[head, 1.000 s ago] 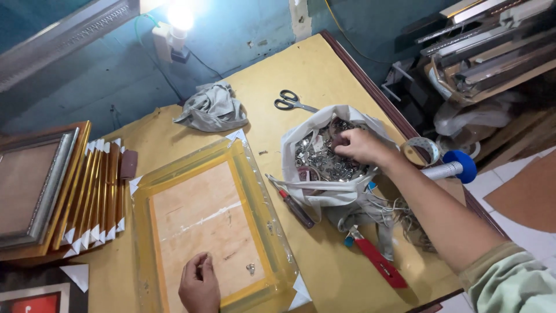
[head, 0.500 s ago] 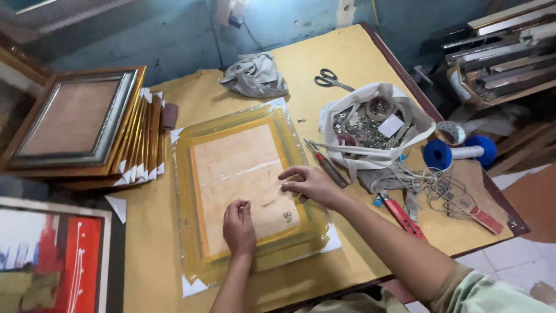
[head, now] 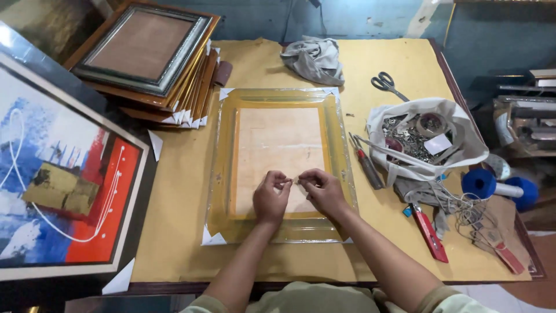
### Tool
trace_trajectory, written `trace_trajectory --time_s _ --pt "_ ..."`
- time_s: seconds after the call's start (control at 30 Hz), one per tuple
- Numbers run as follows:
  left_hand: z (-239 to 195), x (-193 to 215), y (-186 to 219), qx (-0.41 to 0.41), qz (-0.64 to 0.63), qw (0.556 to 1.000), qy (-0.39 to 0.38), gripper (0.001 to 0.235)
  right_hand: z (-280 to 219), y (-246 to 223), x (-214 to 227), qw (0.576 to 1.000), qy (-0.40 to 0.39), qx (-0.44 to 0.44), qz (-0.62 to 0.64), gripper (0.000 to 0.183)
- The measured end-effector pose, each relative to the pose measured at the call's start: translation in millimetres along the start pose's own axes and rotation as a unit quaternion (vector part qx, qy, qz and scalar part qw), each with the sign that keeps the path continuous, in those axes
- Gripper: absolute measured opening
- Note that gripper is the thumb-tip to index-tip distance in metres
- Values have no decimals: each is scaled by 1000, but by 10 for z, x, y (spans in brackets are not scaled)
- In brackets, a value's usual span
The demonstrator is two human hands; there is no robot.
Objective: The person is finishing the assembly of a picture frame by inserting and securing metal clips into the back of the frame to hold the artwork and backing in place.
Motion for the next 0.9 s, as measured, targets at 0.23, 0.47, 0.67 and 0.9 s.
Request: trace_trajectory --time_s 0.23,0.47,0.67,0.9 --pt "28 -4 -33 24 -7 1000 -13 19 -120 -156 -70 998 -1 34 -44 13" --pt "23 -2 -50 4 2 1000 -12 14 -163 -238 -110 992 16 78 -95 10" --pt "21 19 -56 -10 -8 1000 -26 11 -155 -303 -146 994 22 47 -92 9" --pt "33 5 -82 -38 -21 999 -18 12 -124 -253 -105 991 34 37 -120 9"
Point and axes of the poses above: each hand's wrist, its own z-axis towards the middle knuckle, its own x-axis out of the back of the hand, y = z × x, the point moved 1 cm from there along z, towards the middle knuckle, and after that the axes turned 5 degrees about -x, right-handed, at the moved point
